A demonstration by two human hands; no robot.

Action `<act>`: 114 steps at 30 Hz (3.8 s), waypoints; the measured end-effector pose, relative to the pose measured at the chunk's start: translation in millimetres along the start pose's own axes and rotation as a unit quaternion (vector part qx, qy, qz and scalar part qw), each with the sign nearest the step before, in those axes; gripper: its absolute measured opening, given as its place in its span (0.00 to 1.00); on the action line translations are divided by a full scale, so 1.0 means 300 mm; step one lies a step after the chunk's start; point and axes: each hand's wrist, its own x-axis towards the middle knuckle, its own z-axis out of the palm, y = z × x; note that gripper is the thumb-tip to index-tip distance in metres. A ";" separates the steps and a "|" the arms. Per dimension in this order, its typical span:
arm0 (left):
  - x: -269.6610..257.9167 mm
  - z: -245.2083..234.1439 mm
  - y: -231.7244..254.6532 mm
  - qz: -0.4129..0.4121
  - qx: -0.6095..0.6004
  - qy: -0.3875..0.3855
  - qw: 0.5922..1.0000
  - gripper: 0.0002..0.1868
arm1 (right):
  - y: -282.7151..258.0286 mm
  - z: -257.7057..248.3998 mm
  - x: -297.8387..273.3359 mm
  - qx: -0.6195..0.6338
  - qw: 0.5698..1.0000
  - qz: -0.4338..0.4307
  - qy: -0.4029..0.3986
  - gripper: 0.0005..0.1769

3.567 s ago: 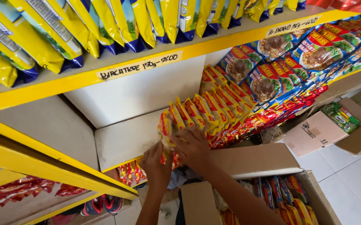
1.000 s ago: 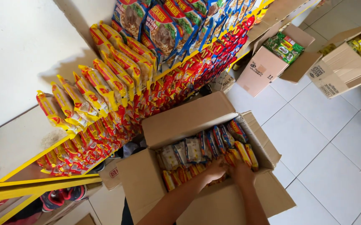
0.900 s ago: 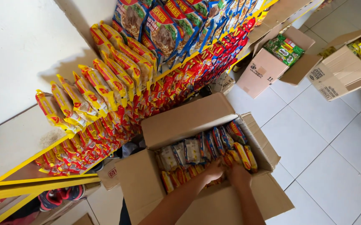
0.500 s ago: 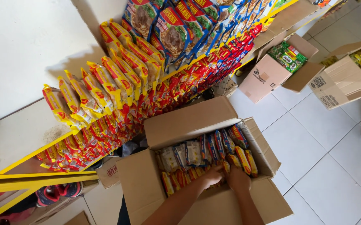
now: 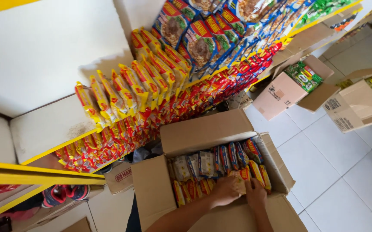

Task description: The person stocks packs of instant noodles onto a retail shelf from a cardboard shipping box.

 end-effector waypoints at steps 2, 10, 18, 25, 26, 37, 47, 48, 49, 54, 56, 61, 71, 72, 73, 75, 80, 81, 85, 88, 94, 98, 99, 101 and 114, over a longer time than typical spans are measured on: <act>-0.051 -0.016 -0.004 0.018 0.073 0.009 0.997 0.37 | 0.025 0.022 0.000 0.038 0.999 -0.029 0.020 0.23; -0.211 -0.003 -0.111 0.047 -0.077 0.071 0.993 0.54 | -0.122 -0.004 -0.115 0.153 0.987 -0.042 0.007 0.22; -0.373 -0.186 -0.060 0.064 -0.202 0.217 0.953 0.48 | -0.375 0.029 -0.193 0.267 0.954 -0.122 -0.051 0.25; -0.528 -0.513 -0.055 0.068 -0.254 0.398 0.879 0.39 | -1.057 -0.236 -0.460 0.260 0.906 -0.288 -0.168 0.39; -0.555 -0.558 -0.068 0.070 -0.251 0.396 0.880 0.39 | -1.106 -0.232 -0.476 0.264 0.906 -0.287 -0.166 0.39; -0.797 -1.045 -0.042 0.129 0.125 0.698 0.694 0.40 | -1.654 -0.140 -0.555 0.179 0.724 -0.664 -0.058 0.29; -0.799 -1.265 -0.017 0.057 0.152 0.669 0.725 0.36 | -1.916 -0.043 -0.514 0.098 0.682 -0.716 0.111 0.23; -0.793 -1.271 -0.011 0.038 0.154 0.665 0.730 0.34 | -1.923 -0.035 -0.506 0.089 0.684 -0.715 0.118 0.23; -0.787 -1.276 -0.006 0.020 0.156 0.660 0.735 0.32 | -1.930 -0.028 -0.498 0.079 0.686 -0.713 0.125 0.23; -0.749 -1.291 -0.017 -0.004 0.197 0.647 0.736 0.30 | -1.944 -0.012 -0.471 0.063 0.697 -0.702 0.136 0.24; -0.741 -1.293 -0.020 -0.011 0.207 0.643 0.737 0.30 | -1.949 -0.006 -0.464 0.064 0.698 -0.700 0.138 0.24; -0.716 -1.299 -0.064 -0.021 0.212 0.642 0.736 0.32 | -1.956 0.014 -0.444 0.073 0.702 -0.695 0.137 0.25; -0.721 -1.303 -0.026 -0.063 0.220 0.645 0.729 0.32 | -1.953 0.010 -0.432 0.068 0.706 -0.690 0.143 0.25; -0.724 -1.304 -0.025 -0.055 0.235 0.646 0.725 0.31 | -1.950 0.010 -0.432 0.066 0.709 -0.689 0.139 0.25; -0.728 -1.305 -0.023 -0.046 0.249 0.647 0.720 0.30 | -1.947 0.010 -0.433 0.064 0.711 -0.687 0.136 0.25; -0.734 -1.313 -0.019 -0.042 0.264 0.644 0.717 0.30 | -1.952 0.004 -0.437 0.058 0.713 -0.685 0.137 0.25; -0.740 -1.316 -0.010 -0.049 0.277 0.632 0.722 0.29 | -1.948 0.008 -0.438 0.042 0.724 -0.675 0.137 0.25; -0.740 -1.317 -0.011 -0.056 0.276 0.629 0.725 0.29 | -1.948 0.008 -0.436 0.043 0.723 -0.676 0.135 0.25; -0.744 -1.323 -0.011 -0.060 0.265 0.616 0.739 0.32 | -1.945 -0.014 -0.433 0.050 0.717 -0.685 0.123 0.25; -0.742 -1.325 -0.032 -0.045 0.261 0.611 0.746 0.37 | -1.938 -0.022 -0.432 0.062 0.713 -0.689 0.111 0.25; -0.749 -1.307 -0.035 -0.026 0.277 0.603 0.748 0.43 | -1.905 -0.050 -0.439 0.082 0.709 -0.691 0.117 0.24; -0.768 -1.254 0.055 -0.023 0.279 0.606 0.744 0.43 | -1.827 -0.101 -0.446 0.108 0.711 -0.686 0.110 0.22; -0.772 -1.229 0.083 -0.007 0.279 0.624 0.730 0.43 | -1.793 -0.120 -0.448 0.126 0.712 -0.682 0.107 0.21; -0.776 -1.172 0.127 0.008 0.280 0.637 0.718 0.43 | -1.707 -0.139 -0.442 0.145 0.715 -0.676 0.104 0.19; -0.383 -0.486 0.050 0.055 -0.011 0.307 0.950 0.28 | -0.656 -0.020 -0.224 0.137 0.907 -0.397 0.025 0.21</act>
